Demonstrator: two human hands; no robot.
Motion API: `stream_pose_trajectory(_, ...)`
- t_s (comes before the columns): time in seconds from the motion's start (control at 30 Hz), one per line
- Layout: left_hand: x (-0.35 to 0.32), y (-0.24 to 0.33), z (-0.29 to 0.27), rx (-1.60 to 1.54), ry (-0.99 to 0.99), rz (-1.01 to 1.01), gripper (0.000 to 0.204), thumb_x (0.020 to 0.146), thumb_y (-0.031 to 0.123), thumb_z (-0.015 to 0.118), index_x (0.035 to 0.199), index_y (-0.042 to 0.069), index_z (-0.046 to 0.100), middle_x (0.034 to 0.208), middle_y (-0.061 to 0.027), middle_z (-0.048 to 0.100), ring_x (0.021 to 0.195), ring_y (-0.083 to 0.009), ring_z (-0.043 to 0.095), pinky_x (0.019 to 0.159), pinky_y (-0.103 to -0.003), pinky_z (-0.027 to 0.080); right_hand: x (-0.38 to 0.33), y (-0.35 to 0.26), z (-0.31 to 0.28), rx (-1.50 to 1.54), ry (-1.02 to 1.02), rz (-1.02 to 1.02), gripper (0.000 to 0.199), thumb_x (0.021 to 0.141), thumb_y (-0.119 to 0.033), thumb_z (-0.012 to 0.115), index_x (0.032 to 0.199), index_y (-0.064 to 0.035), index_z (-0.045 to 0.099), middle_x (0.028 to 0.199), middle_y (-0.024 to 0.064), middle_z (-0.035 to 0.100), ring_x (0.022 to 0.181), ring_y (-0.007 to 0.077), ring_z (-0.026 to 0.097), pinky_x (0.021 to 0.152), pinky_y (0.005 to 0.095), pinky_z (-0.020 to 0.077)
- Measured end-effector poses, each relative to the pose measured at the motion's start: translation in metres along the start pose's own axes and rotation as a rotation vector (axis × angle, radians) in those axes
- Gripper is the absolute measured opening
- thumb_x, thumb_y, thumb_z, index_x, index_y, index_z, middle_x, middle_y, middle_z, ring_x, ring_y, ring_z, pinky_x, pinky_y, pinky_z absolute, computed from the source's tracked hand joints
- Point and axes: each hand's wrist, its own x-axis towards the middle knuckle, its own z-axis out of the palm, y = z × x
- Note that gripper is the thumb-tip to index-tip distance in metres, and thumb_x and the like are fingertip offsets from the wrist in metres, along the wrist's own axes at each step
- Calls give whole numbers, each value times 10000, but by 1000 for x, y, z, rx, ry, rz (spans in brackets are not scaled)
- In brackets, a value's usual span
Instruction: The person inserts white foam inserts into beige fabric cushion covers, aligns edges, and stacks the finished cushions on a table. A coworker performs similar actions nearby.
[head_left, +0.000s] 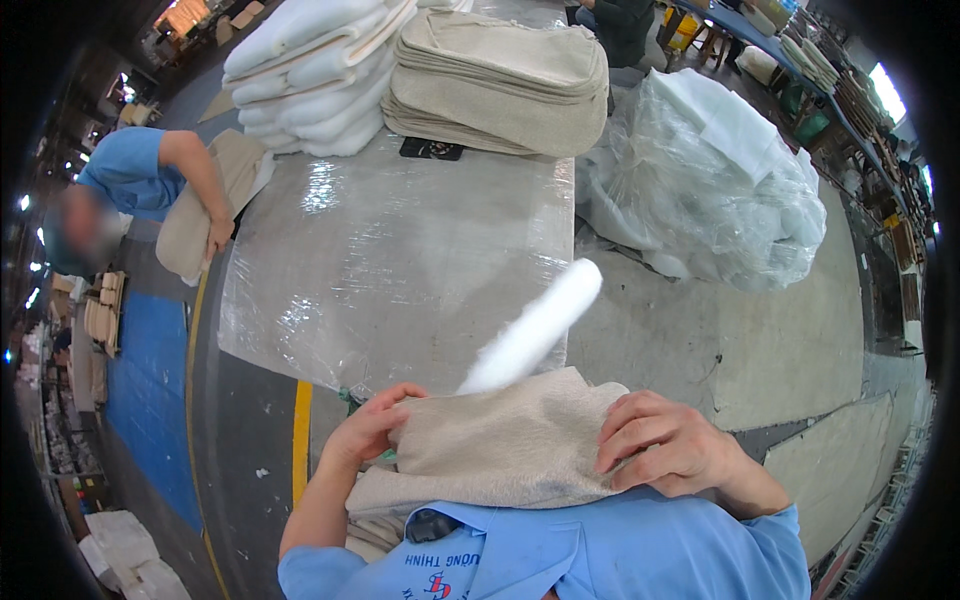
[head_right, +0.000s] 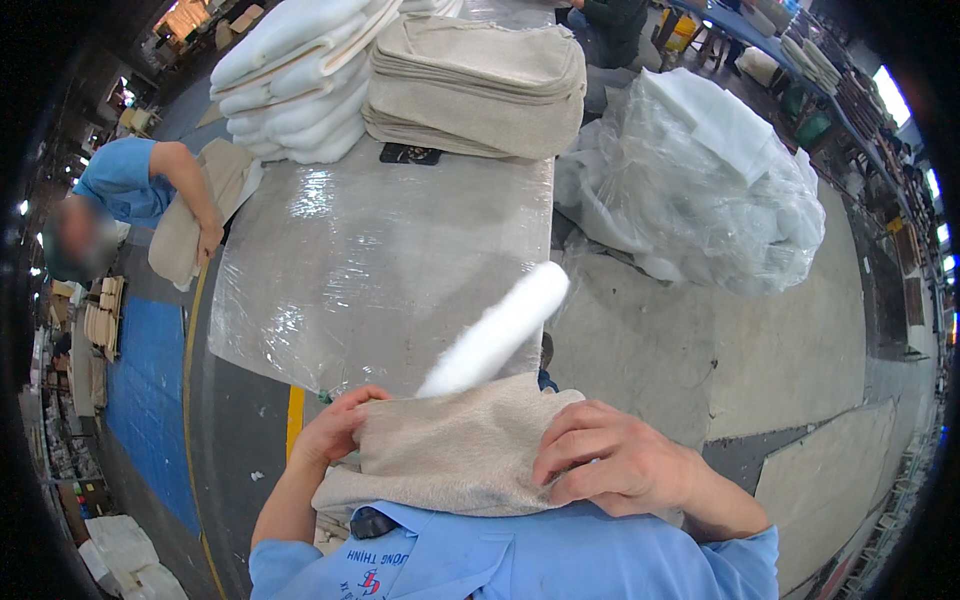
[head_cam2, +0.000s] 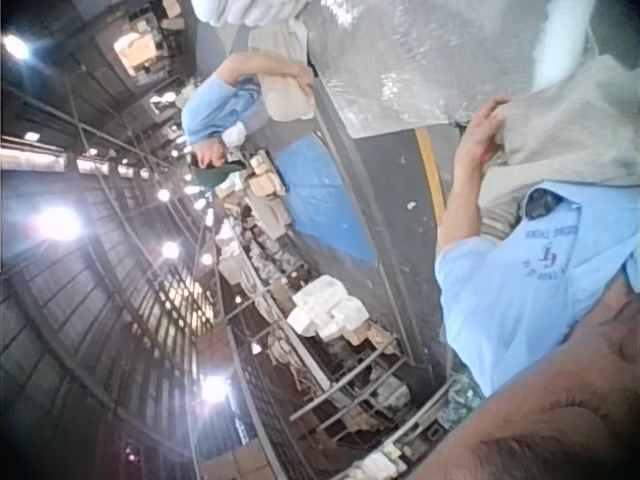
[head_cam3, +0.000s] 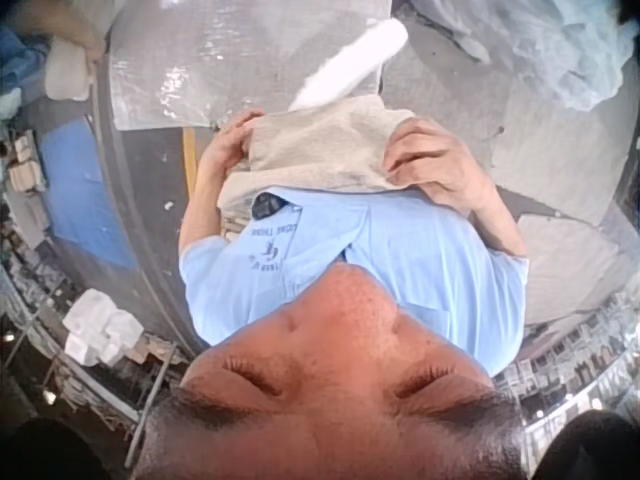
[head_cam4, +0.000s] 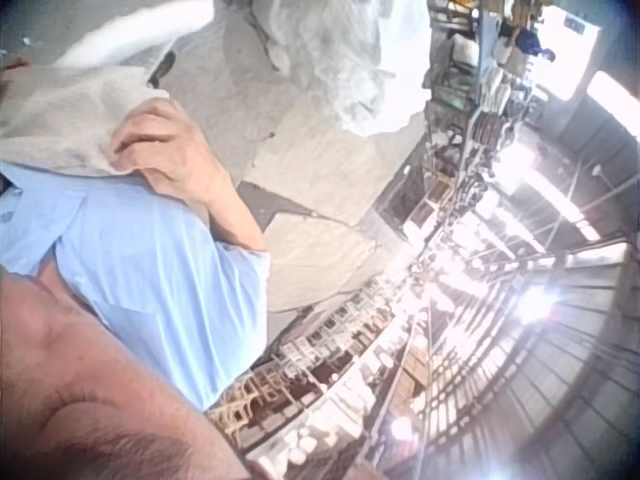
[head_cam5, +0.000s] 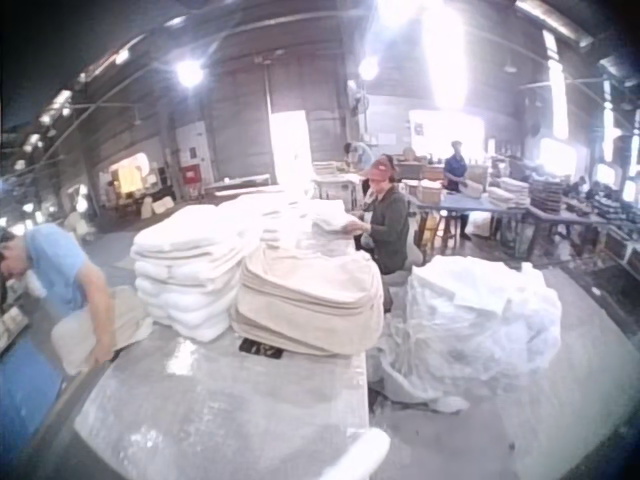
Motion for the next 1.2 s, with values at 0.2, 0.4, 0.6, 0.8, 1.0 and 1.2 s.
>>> stream_pose_trajectory(0.2, 32, 6, -9, 552, -396, -284, 453, 927, 301, 825, 1269, 27, 710, 1033, 20, 735, 926, -74, 654, 823, -260, 532, 15, -7, -5, -47, -33, -95, 125, 781, 24, 732, 850, -74, 695, 1089, 17, 725, 1044, 268, 660, 920, 442, 517)
stream_pose_trajectory(0.4, 36, 5, -20, 277, -244, -70, 375, 950, 105, 752, 1315, 30, 707, 1146, -41, 758, 1017, -138, 701, 872, -301, 560, 24, -12, -3, -40, -39, -115, 121, 782, 16, 723, 831, -81, 670, 1092, 12, 726, 1039, 261, 658, 913, 432, 515)
stream_pose_trajectory(0.6, 33, -17, -24, -226, -225, 229, 474, 939, 228, 770, 1340, -10, 685, 1316, -128, 726, 1214, -246, 683, 1045, -391, 534, 17, -7, 2, -25, -3, -73, 134, 774, 30, 714, 835, -82, 673, 1103, 9, 720, 1054, 263, 649, 917, 422, 510)
stream_pose_trajectory(0.8, 95, 32, -26, 239, -559, -208, 450, 987, 288, 733, 1284, -48, 700, 1290, -104, 727, 1173, -198, 665, 987, -350, 545, 29, -2, 7, -52, -25, -154, 146, 750, 15, 725, 823, -88, 652, 1110, 3, 699, 1069, 267, 635, 911, 425, 508)
stream_pose_trajectory(1.0, 140, 92, 69, 633, -584, -291, 377, 1028, 301, 702, 1214, -25, 733, 1132, -23, 743, 993, -105, 666, 890, -304, 546, 31, -5, 6, -89, -29, -176, 166, 741, -11, 737, 834, -92, 624, 1121, -3, 676, 1094, 270, 616, 934, 436, 501)
stream_pose_trajectory(1.2, 143, 92, 138, 616, -551, -243, 243, 1020, 194, 703, 1209, 47, 741, 1109, 6, 735, 1000, -78, 656, 907, -258, 516, 18, 4, 10, -97, 85, -145, 250, 823, -13, 733, 1049, -118, 714, 1224, 37, 674, 1173, 278, 604, 995, 449, 487)
